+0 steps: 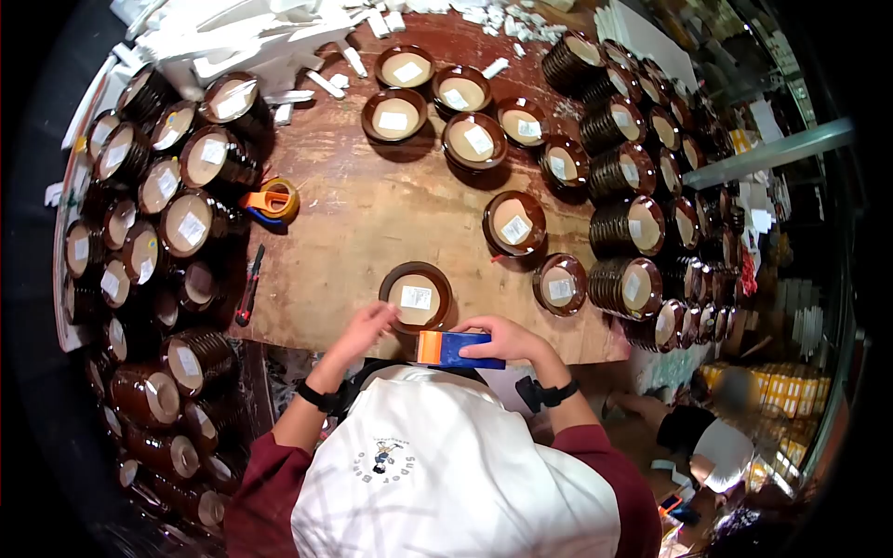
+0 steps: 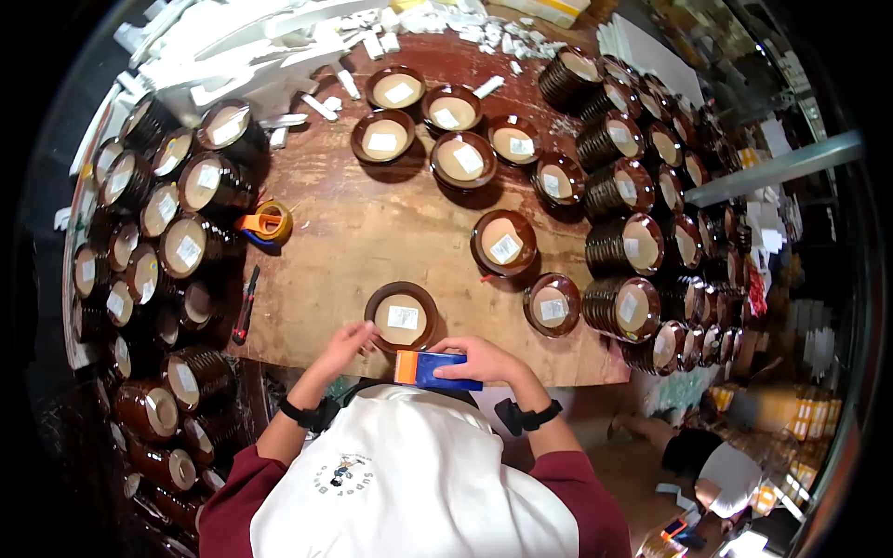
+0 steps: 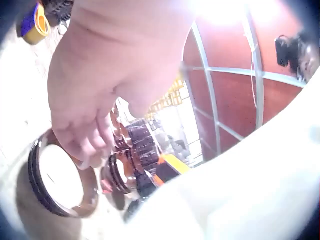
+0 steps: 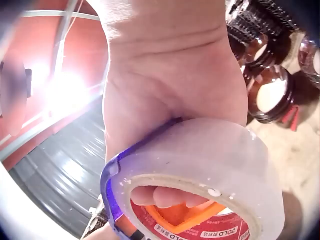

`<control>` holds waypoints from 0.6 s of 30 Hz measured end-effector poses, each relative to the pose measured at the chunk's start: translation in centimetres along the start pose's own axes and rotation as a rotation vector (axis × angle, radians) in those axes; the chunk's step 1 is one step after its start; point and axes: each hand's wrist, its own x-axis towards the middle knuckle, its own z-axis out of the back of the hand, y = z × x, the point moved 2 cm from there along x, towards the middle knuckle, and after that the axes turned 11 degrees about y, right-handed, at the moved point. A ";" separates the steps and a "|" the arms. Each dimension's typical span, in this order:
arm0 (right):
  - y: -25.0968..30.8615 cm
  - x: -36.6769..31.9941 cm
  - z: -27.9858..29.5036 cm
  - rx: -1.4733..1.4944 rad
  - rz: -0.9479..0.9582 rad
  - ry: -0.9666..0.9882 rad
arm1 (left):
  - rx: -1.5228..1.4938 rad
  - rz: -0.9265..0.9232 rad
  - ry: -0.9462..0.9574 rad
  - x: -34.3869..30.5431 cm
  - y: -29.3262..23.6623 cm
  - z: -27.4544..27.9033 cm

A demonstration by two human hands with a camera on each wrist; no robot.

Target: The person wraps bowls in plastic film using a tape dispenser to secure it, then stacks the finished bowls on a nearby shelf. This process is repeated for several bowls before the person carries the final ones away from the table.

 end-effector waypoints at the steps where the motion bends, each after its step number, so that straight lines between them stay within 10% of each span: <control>1: 1.2 -0.1 -0.2 -0.048 0.021 -0.001 | -0.096 0.012 0.117 -1.1 -0.9 -1.1; 18: 9.2 1.6 -2.1 -0.187 0.114 -0.021 | -0.676 -0.208 0.251 -5.6 -2.8 -1.4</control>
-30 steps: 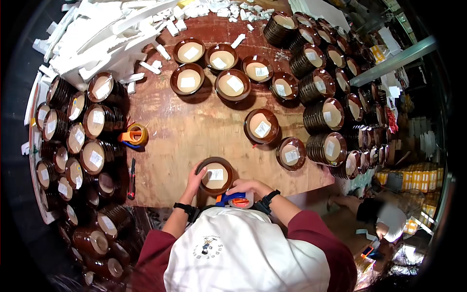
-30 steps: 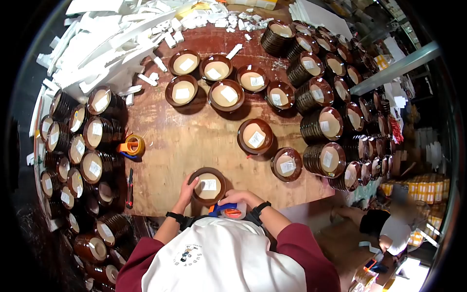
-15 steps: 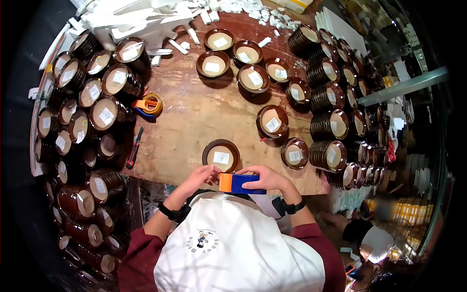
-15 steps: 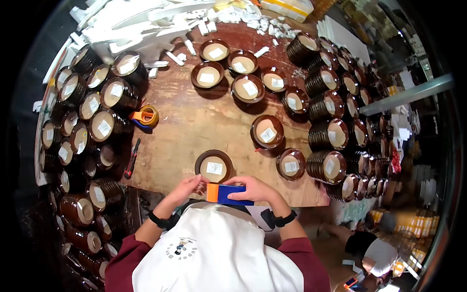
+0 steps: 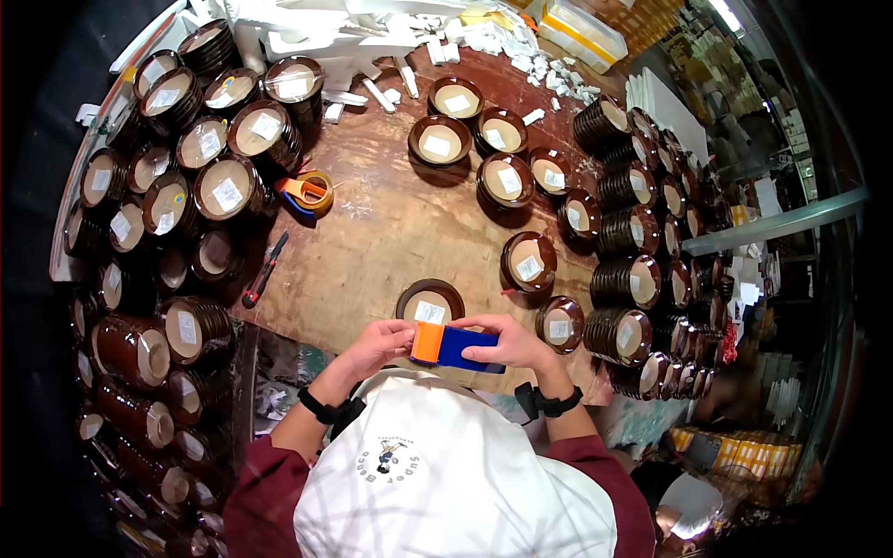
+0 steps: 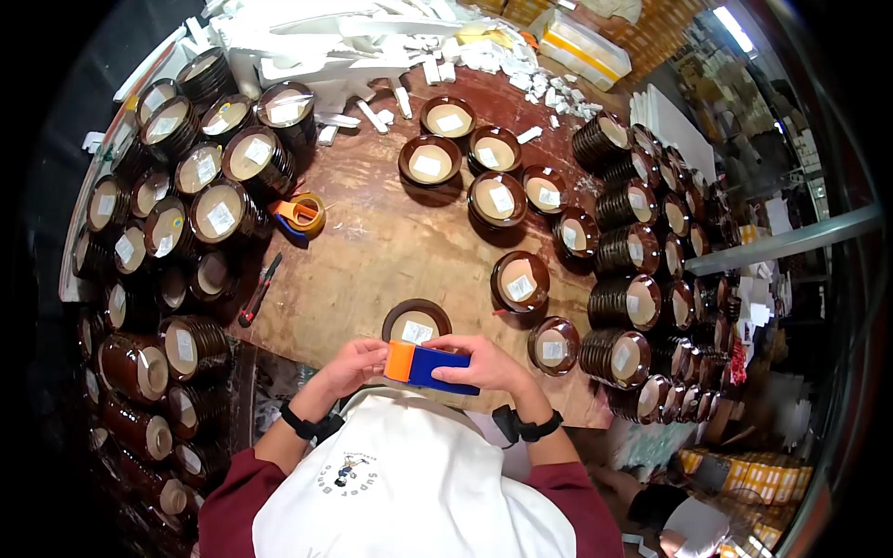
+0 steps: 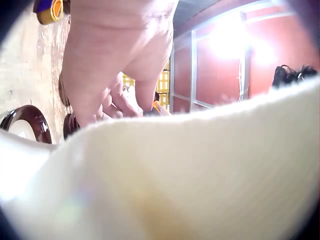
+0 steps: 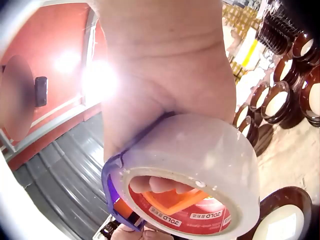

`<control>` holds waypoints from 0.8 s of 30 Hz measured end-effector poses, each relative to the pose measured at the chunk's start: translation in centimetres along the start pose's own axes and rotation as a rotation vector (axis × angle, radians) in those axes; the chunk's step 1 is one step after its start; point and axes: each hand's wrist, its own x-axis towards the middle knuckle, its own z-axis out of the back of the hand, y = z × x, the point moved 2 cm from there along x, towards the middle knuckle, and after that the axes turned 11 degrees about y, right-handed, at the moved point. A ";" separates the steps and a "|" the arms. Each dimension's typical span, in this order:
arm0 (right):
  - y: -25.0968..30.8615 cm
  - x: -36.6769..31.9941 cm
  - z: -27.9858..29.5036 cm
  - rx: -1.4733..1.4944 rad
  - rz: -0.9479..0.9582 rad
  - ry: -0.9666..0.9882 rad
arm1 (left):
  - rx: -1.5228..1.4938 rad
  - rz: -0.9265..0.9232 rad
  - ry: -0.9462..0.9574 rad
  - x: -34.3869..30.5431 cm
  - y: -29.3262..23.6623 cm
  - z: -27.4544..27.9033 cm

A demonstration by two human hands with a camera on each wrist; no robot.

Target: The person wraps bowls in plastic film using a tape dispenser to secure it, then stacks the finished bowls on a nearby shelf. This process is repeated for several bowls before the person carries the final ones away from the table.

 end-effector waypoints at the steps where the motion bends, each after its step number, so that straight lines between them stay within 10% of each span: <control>1: 0.0 0.1 0.0 0.002 0.005 0.000 | 0.007 -0.011 -0.018 0.1 0.3 0.2; 11: -1.0 3.6 1.5 -0.263 -0.056 -0.057 | 0.379 -0.102 -0.338 3.0 0.0 5.4; 16: 2.6 1.3 4.2 -0.387 -0.378 -0.097 | 0.414 -0.147 -0.623 2.9 -2.0 14.6; 24: 2.9 3.4 3.6 -0.525 -0.507 -0.139 | 0.480 -0.008 -0.737 8.5 6.0 22.8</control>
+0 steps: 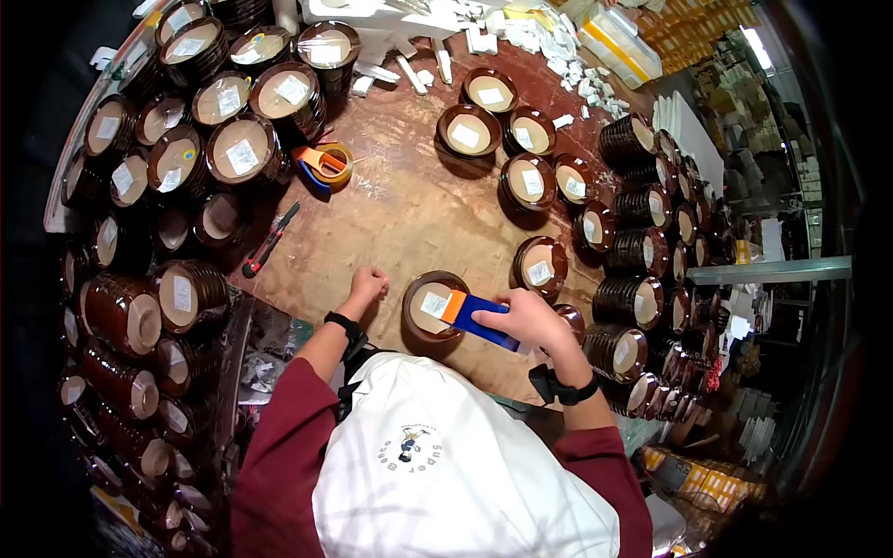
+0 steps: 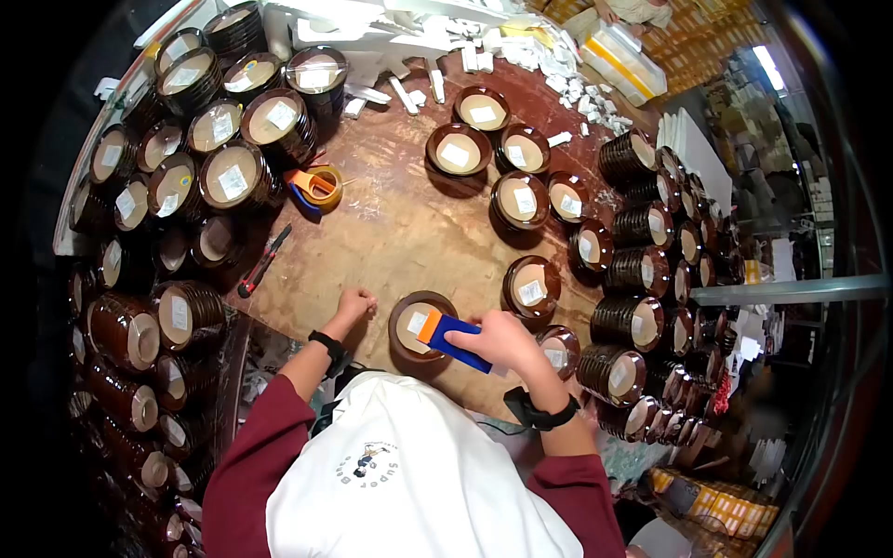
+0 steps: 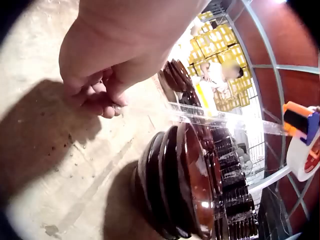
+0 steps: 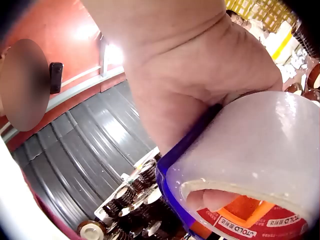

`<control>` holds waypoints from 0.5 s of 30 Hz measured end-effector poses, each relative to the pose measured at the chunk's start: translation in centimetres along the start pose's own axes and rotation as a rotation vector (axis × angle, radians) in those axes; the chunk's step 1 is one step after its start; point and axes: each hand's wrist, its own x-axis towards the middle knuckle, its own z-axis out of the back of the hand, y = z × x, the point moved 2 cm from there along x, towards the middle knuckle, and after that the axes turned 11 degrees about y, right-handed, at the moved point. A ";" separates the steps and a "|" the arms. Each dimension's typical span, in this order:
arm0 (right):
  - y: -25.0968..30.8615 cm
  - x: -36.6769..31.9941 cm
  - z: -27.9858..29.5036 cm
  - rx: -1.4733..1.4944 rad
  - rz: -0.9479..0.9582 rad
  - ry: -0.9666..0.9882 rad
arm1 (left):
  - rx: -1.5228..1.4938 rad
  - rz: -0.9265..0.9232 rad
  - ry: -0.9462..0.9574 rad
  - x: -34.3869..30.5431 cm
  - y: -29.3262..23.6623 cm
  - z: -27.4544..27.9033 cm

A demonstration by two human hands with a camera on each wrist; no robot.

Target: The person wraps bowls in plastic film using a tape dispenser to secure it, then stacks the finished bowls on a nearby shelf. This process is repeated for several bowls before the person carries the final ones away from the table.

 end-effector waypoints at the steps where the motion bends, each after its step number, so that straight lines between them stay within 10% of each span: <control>1: 0.0 0.0 0.1 -0.006 0.002 -0.014 | 0.025 0.000 0.018 0.1 0.4 -0.6; 15: -11.4 2.2 -3.9 0.372 0.075 -0.056 | 0.067 0.032 0.095 0.0 1.8 -4.3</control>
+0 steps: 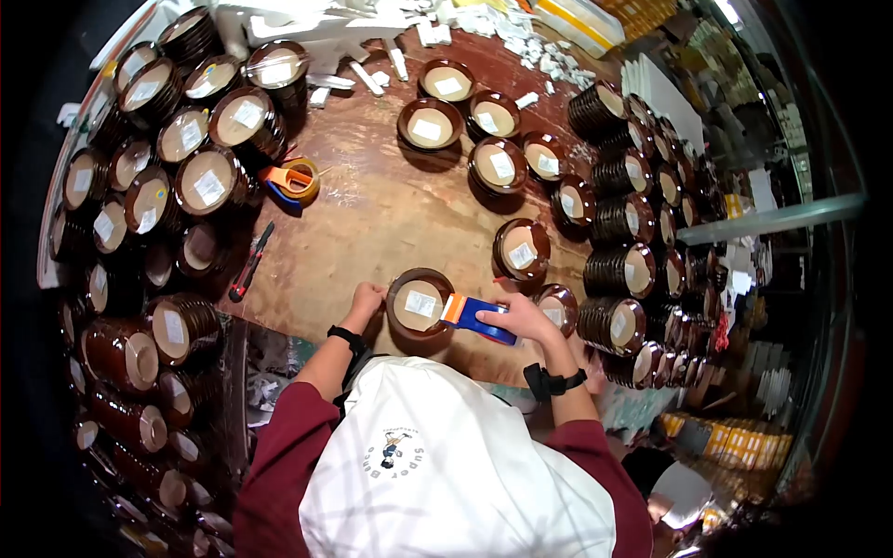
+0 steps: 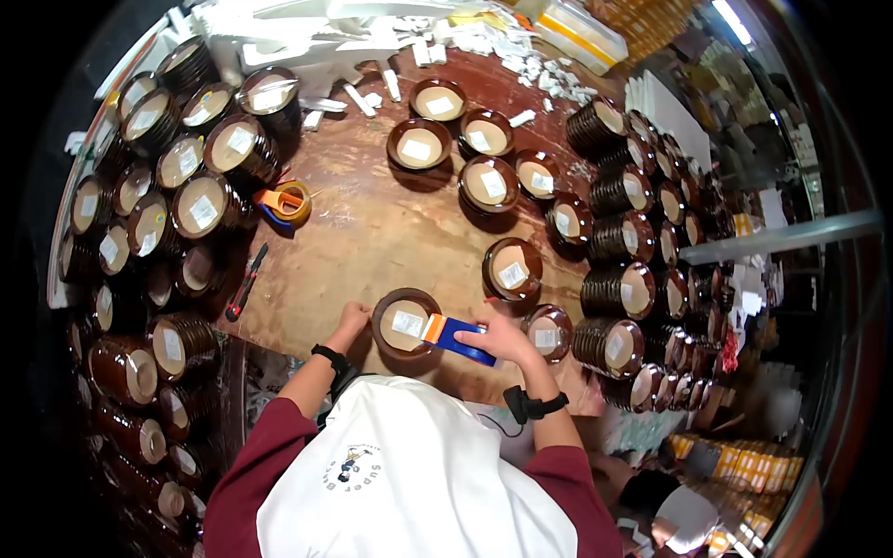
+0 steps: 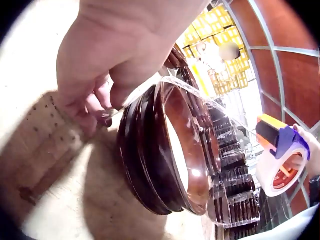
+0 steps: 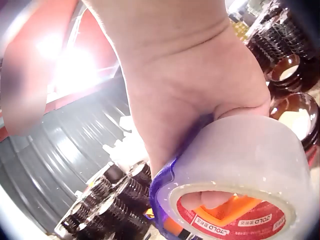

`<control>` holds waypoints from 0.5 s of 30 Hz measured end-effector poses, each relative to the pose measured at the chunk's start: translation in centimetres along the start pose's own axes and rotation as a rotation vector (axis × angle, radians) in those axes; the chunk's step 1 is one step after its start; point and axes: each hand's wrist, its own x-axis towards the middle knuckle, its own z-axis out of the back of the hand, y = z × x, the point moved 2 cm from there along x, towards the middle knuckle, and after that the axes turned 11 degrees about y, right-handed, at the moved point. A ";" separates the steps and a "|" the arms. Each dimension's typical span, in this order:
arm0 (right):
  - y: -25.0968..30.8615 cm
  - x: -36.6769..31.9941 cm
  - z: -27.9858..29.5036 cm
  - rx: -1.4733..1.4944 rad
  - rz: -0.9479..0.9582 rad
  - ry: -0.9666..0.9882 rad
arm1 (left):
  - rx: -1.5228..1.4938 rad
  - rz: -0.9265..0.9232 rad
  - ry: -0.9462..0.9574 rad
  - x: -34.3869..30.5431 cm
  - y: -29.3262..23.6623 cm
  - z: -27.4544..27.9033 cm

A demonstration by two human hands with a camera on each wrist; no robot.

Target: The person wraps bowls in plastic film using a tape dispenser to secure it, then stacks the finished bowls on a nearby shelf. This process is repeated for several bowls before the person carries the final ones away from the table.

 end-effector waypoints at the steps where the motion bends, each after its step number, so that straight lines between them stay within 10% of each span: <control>1: 0.0 -0.3 0.0 -0.036 -0.012 -0.009 | 0.033 -0.004 -0.002 -0.4 -0.3 0.1; 15: -9.0 2.7 -1.0 0.154 0.177 0.066 | 0.293 -0.105 -0.182 0.7 2.8 1.2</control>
